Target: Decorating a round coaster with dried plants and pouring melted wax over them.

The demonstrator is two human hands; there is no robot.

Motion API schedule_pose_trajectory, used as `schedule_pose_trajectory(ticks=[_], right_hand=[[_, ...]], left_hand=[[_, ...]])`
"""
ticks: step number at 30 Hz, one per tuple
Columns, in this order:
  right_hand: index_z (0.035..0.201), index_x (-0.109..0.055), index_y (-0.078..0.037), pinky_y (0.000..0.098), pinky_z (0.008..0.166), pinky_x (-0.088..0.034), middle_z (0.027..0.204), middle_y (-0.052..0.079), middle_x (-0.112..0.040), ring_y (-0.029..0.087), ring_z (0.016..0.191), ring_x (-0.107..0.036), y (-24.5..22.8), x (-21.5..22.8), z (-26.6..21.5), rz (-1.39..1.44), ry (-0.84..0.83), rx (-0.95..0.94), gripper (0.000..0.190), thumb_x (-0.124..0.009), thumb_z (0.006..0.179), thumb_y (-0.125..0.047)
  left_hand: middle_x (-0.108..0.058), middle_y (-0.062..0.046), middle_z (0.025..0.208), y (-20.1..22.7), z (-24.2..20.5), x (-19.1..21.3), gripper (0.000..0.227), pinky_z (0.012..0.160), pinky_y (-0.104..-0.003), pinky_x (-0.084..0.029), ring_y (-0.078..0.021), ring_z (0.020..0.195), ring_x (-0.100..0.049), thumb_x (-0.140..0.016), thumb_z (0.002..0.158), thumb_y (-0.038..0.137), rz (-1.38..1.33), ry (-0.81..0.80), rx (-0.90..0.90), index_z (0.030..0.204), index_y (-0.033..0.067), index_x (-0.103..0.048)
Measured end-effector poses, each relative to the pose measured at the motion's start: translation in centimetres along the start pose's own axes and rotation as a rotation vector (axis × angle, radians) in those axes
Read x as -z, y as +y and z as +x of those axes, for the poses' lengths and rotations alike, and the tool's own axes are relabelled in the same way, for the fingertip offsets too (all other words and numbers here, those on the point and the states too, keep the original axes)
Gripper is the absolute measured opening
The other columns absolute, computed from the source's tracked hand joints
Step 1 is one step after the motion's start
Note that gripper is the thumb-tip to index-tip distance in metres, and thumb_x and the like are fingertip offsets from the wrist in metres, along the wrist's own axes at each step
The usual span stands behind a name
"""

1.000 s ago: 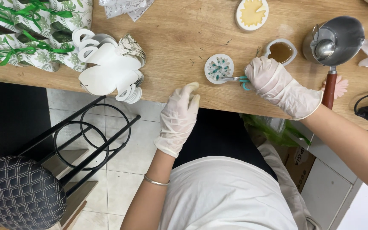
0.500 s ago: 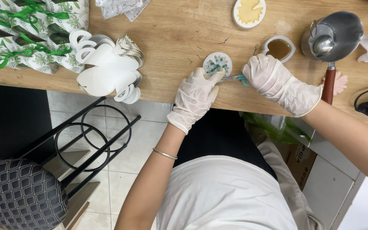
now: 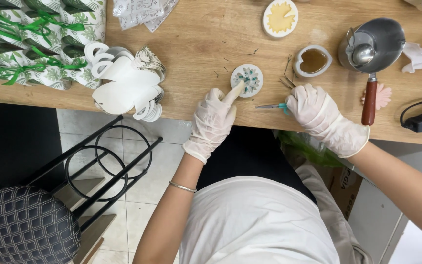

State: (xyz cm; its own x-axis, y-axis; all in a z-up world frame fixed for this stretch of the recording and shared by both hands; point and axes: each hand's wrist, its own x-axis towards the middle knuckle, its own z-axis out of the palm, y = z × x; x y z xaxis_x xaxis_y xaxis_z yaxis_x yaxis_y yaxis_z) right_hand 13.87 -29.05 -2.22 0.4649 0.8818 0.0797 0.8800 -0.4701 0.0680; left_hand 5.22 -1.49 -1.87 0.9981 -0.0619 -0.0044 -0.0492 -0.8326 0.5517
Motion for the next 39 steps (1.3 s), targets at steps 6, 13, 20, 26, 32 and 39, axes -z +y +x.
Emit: schedule_pose_trajectory(ticks=[6, 13, 20, 26, 32, 39], right_hand=[[0.094, -0.063, -0.007, 0.0439, 0.070, -0.051, 0.097, 0.013, -0.058, 0.032, 0.088, -0.060, -2.3, 0.1, -2.4, 0.203, -0.032, -0.318, 0.026, -0.077, 0.076, -0.019], [0.097, -0.064, -0.006, 0.0464, 0.069, -0.053, 0.097, 0.016, -0.058, 0.035, 0.088, -0.061, -4.8, -1.6, -4.1, 0.259, -0.065, -0.658, 0.034, -0.085, 0.073, -0.018], [0.095, -0.063, -0.007, 0.0471, 0.071, -0.054, 0.097, 0.015, -0.059, 0.036, 0.089, -0.062, -5.7, -1.3, -3.9, 0.306, -0.120, -0.780, 0.029, -0.083, 0.077, -0.018], [0.097, -0.064, -0.006, 0.0469, 0.074, -0.054, 0.099, 0.017, -0.061, 0.037, 0.091, -0.063, -6.3, -1.7, -4.0, 0.344, -0.122, -0.832, 0.027, -0.080, 0.079, -0.017], [0.102, -0.065, -0.005, 0.0486, 0.075, -0.054, 0.102, 0.018, -0.061, 0.038, 0.092, -0.063, -6.8, -3.5, -4.7, 0.427, -0.104, -0.909, 0.028, -0.080, 0.082, -0.018], [0.097, -0.064, -0.005, 0.0476, 0.075, -0.054, 0.101, 0.020, -0.059, 0.038, 0.094, -0.061, -6.4, -1.3, -3.1, 0.358, -0.063, -0.899, 0.030, -0.083, 0.075, -0.014]], left_hand=[[-0.052, -0.009, 0.097, 0.4, -1.1, -0.6, 0.055, 0.074, -0.043, -0.050, -0.0255, 0.082, -0.057, -0.063, 0.093, 0.014, 0.134, 0.006, -0.060, 0.146, 0.0258, -0.056], [-0.054, -0.009, 0.093, 0.5, 0.5, -1.9, 0.053, 0.071, -0.042, -0.051, -0.0247, 0.082, -0.060, -0.062, 0.094, 0.012, 0.310, -0.013, -0.151, 0.143, 0.0312, -0.057], [-0.057, -0.012, 0.097, 0.8, 1.5, -1.6, 0.053, 0.072, -0.047, -0.050, -0.0302, 0.088, -0.061, -0.065, 0.086, 0.014, 0.173, -0.083, -0.112, 0.138, 0.0250, -0.061], [-0.057, -0.014, 0.104, 0.5, 1.5, -0.9, 0.047, 0.081, -0.046, -0.052, -0.0340, 0.095, -0.060, -0.067, 0.088, 0.017, -0.050, -0.126, -0.028, 0.135, 0.0209, -0.061], [-0.054, -0.015, 0.098, 0.6, -0.2, 2.7, 0.043, 0.082, -0.045, -0.051, -0.0324, 0.092, -0.058, -0.065, 0.092, 0.015, -0.149, -0.108, 0.068, 0.135, 0.0184, -0.062], [-0.058, -0.015, 0.099, -0.6, -1.0, 2.6, 0.040, 0.078, -0.047, -0.053, -0.0340, 0.092, -0.061, -0.065, 0.091, 0.017, -0.032, -0.196, 0.004, 0.130, 0.0186, -0.066]])
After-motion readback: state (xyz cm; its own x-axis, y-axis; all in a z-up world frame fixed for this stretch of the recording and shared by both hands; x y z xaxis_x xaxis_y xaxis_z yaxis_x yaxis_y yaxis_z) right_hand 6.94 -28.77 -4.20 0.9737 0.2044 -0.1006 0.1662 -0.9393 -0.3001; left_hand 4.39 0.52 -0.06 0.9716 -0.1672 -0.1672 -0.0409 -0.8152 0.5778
